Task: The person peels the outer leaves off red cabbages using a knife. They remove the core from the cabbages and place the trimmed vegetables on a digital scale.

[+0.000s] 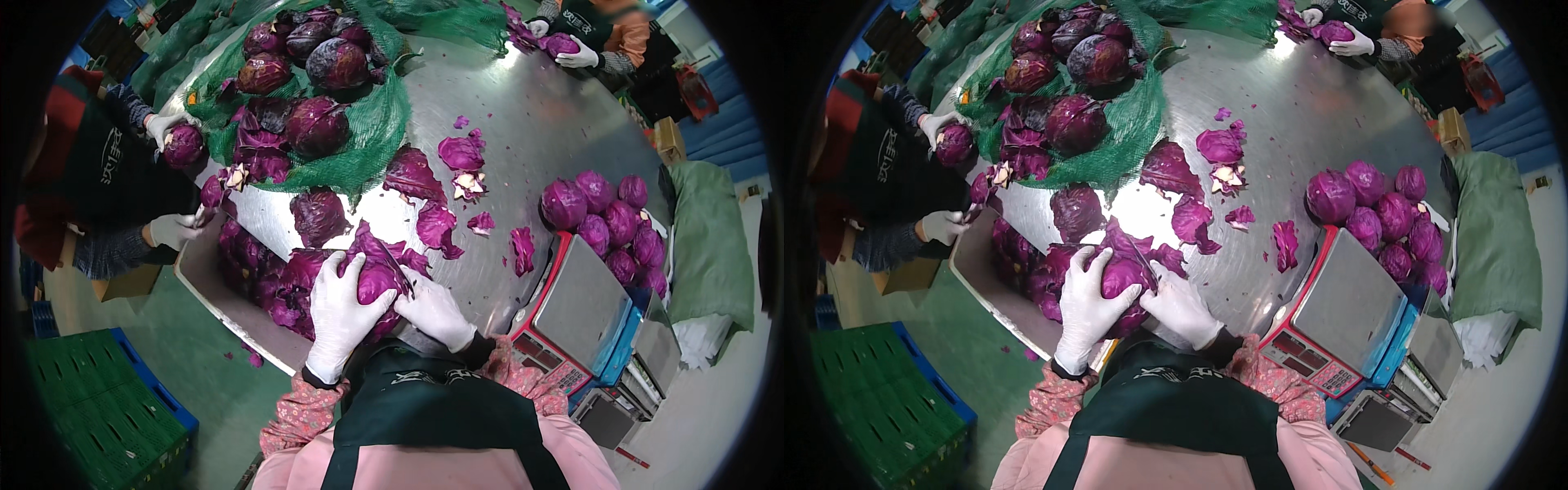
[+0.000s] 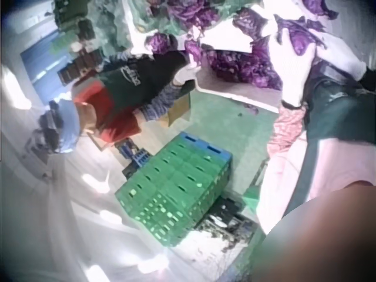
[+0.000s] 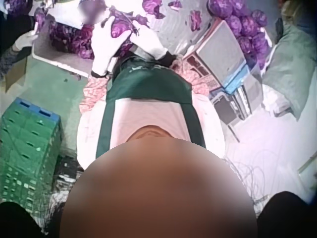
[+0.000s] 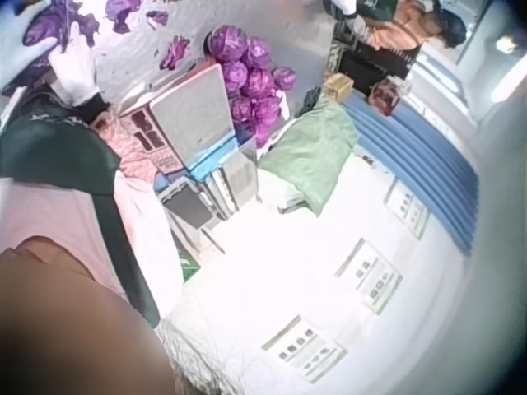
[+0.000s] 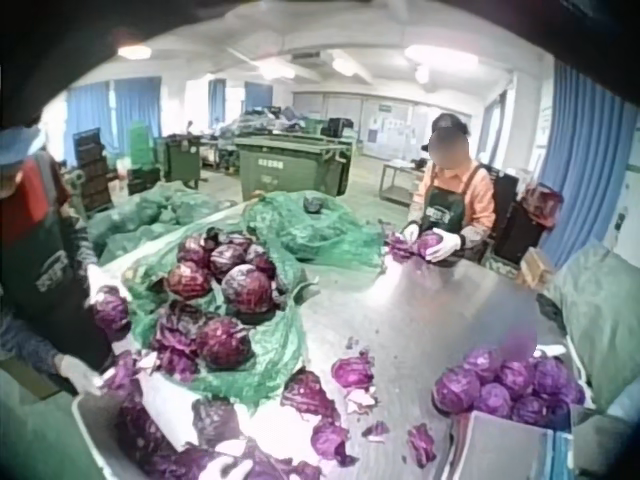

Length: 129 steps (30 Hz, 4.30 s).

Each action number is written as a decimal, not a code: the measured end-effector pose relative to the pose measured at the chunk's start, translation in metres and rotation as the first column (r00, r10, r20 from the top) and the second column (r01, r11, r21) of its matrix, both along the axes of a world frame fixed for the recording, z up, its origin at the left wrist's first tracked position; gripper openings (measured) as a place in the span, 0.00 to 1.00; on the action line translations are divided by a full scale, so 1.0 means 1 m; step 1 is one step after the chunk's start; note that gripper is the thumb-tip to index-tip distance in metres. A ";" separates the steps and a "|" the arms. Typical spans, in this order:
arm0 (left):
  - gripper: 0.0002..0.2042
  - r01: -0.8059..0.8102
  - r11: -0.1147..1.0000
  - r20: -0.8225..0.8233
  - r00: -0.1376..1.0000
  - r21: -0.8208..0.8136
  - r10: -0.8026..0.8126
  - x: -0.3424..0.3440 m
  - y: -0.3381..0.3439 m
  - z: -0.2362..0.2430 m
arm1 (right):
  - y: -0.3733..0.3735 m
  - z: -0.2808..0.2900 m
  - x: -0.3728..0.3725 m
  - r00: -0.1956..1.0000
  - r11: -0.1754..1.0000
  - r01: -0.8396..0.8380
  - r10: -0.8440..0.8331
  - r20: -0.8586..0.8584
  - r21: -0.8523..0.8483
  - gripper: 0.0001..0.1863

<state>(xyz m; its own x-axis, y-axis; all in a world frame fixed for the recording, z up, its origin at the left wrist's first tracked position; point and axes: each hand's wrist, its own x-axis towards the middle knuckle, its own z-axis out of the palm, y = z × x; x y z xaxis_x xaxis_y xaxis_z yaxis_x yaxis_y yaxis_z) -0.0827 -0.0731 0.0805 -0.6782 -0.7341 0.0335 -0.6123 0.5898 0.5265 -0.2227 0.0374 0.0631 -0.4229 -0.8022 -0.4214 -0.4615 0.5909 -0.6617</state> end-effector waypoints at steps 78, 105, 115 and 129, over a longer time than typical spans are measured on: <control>0.36 0.128 0.985 -0.085 0.989 0.117 -0.118 -0.046 -0.049 0.000 | -0.038 -0.079 -0.083 0.848 0.952 0.274 -0.306 -0.433 -0.136 0.19; 0.25 0.105 0.982 -0.405 0.914 0.154 -0.034 -0.005 -0.055 -0.037 | -0.034 -0.011 -0.028 0.982 0.908 0.170 -0.126 0.137 -0.383 0.27; 0.26 -0.053 0.982 -0.043 0.998 -0.184 0.045 -0.046 -0.012 -0.012 | -0.046 -0.004 -0.058 0.831 0.967 0.255 -0.216 0.513 -0.007 0.30; 0.53 0.172 0.600 -0.440 0.833 0.781 0.335 0.071 -0.067 -0.036 | -0.036 -0.061 -0.062 0.889 0.951 0.244 -0.297 -0.349 -0.188 0.35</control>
<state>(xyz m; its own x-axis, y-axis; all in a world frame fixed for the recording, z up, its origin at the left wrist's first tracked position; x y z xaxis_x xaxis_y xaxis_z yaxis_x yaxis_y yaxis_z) -0.0114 -0.1400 0.0441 -0.6733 -0.6922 -0.2599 -0.1318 -0.2335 0.9634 -0.2842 0.0014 0.0022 -0.7351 -0.6722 -0.0881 -0.5228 0.6448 -0.5576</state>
